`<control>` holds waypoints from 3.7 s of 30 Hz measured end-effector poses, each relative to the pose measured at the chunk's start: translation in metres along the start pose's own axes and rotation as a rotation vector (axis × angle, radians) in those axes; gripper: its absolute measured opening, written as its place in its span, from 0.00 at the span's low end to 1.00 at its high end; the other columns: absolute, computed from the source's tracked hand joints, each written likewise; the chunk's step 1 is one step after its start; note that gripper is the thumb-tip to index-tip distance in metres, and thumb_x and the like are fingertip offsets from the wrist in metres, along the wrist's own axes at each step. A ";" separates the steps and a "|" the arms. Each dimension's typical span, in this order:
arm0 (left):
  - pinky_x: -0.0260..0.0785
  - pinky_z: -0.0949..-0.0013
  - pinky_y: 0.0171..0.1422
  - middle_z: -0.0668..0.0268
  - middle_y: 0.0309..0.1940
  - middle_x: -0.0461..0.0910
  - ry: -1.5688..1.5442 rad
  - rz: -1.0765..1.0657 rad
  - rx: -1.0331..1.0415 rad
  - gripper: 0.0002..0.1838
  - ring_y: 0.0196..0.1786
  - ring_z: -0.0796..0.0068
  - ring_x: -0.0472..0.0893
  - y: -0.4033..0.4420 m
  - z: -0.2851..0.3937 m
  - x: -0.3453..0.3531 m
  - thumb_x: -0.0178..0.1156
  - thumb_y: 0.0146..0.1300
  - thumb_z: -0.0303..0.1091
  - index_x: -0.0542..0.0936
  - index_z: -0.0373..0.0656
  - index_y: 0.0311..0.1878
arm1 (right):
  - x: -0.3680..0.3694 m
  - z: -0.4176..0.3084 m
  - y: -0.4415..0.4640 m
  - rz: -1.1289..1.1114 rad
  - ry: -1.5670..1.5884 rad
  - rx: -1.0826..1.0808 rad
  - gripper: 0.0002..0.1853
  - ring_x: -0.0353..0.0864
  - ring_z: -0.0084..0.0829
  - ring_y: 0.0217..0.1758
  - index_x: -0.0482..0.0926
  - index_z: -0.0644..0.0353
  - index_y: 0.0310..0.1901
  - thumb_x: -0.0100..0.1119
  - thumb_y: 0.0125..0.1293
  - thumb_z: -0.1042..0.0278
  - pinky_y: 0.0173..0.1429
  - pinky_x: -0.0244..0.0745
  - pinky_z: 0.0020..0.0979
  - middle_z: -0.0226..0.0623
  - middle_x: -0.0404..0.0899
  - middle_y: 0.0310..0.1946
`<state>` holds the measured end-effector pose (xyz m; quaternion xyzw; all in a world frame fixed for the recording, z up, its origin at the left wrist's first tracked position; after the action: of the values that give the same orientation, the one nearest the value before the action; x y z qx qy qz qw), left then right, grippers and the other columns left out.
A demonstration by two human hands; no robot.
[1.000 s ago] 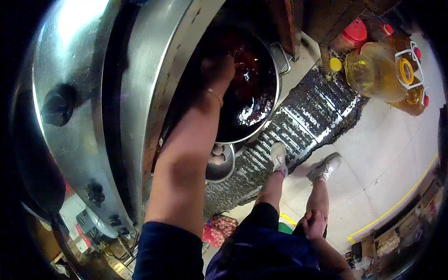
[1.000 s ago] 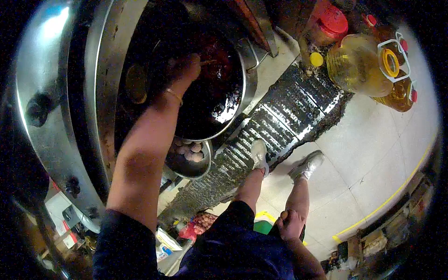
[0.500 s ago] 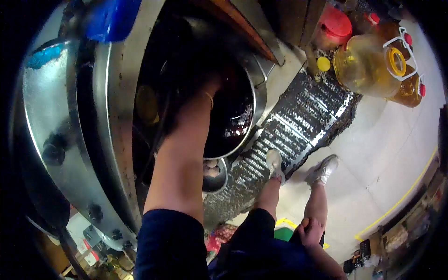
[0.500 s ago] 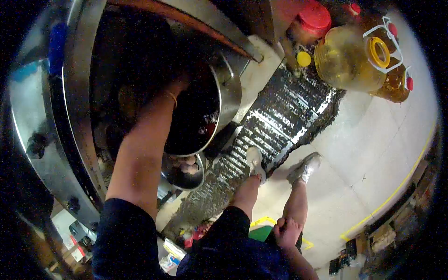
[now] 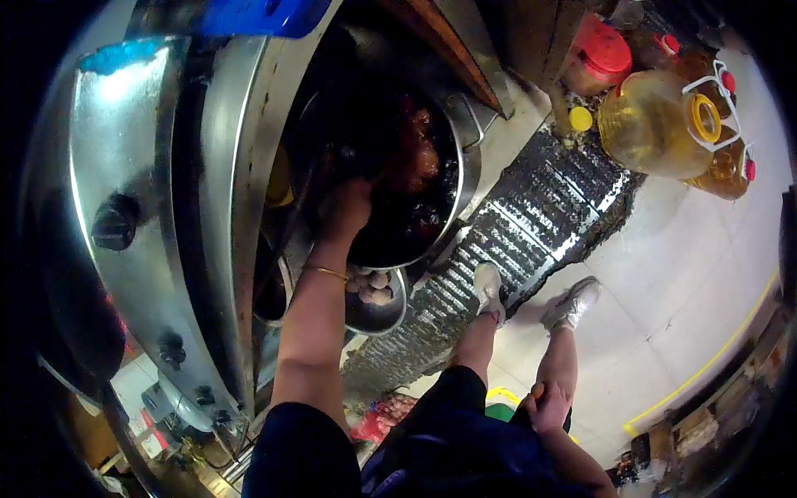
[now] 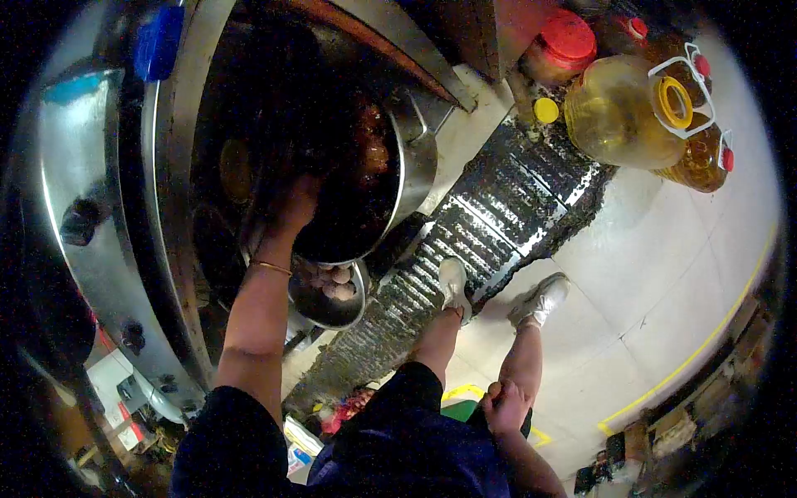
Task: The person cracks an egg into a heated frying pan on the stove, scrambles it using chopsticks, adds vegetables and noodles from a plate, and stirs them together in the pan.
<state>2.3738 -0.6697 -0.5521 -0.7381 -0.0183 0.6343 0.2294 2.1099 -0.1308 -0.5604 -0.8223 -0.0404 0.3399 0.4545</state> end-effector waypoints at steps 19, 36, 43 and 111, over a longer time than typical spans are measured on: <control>0.74 0.54 0.48 0.53 0.41 0.81 0.308 -0.309 -0.116 0.12 0.45 0.55 0.81 -0.058 -0.014 -0.044 0.51 0.62 0.36 0.81 0.44 0.42 | 0.008 0.004 -0.006 -0.006 -0.129 -0.071 0.21 0.74 0.41 0.46 0.72 0.58 0.44 0.62 0.51 0.57 0.58 0.59 0.46 0.39 0.76 0.35; 0.75 0.56 0.49 0.56 0.45 0.81 0.193 -0.488 -0.115 0.14 0.48 0.56 0.81 -0.053 0.020 0.067 0.49 0.60 0.30 0.83 0.45 0.43 | 0.006 0.012 -0.008 -0.012 -0.123 -0.059 0.22 0.76 0.41 0.46 0.74 0.56 0.45 0.63 0.49 0.57 0.60 0.59 0.45 0.39 0.78 0.35; 0.72 0.54 0.50 0.56 0.46 0.81 0.131 -0.390 -0.166 0.13 0.50 0.55 0.80 -0.054 -0.041 0.031 0.47 0.64 0.35 0.81 0.46 0.44 | 0.001 0.008 -0.009 -0.028 -0.107 -0.056 0.22 0.74 0.41 0.49 0.74 0.56 0.46 0.62 0.50 0.56 0.62 0.57 0.46 0.39 0.78 0.37; 0.71 0.55 0.53 0.63 0.39 0.80 -3.084 -0.286 -0.534 0.14 0.43 0.62 0.79 -0.209 0.211 -0.059 0.48 0.69 0.45 0.76 0.48 0.33 | -0.222 -0.317 0.024 0.274 0.036 -1.112 0.20 0.70 0.45 0.53 0.76 0.60 0.51 0.58 0.55 0.66 0.60 0.62 0.42 0.43 0.72 0.53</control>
<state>2.2180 -0.4350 -0.4412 -0.5856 0.3999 -0.6998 0.0856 2.1225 -0.4564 -0.3505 -0.9412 -0.0982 0.3092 -0.0941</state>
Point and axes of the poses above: each hand's wrist, its own y-axis towards the middle knuckle, its own x-axis out of the palm, z = x × y, the point moved 8 cm from there along y, towards the middle knuckle
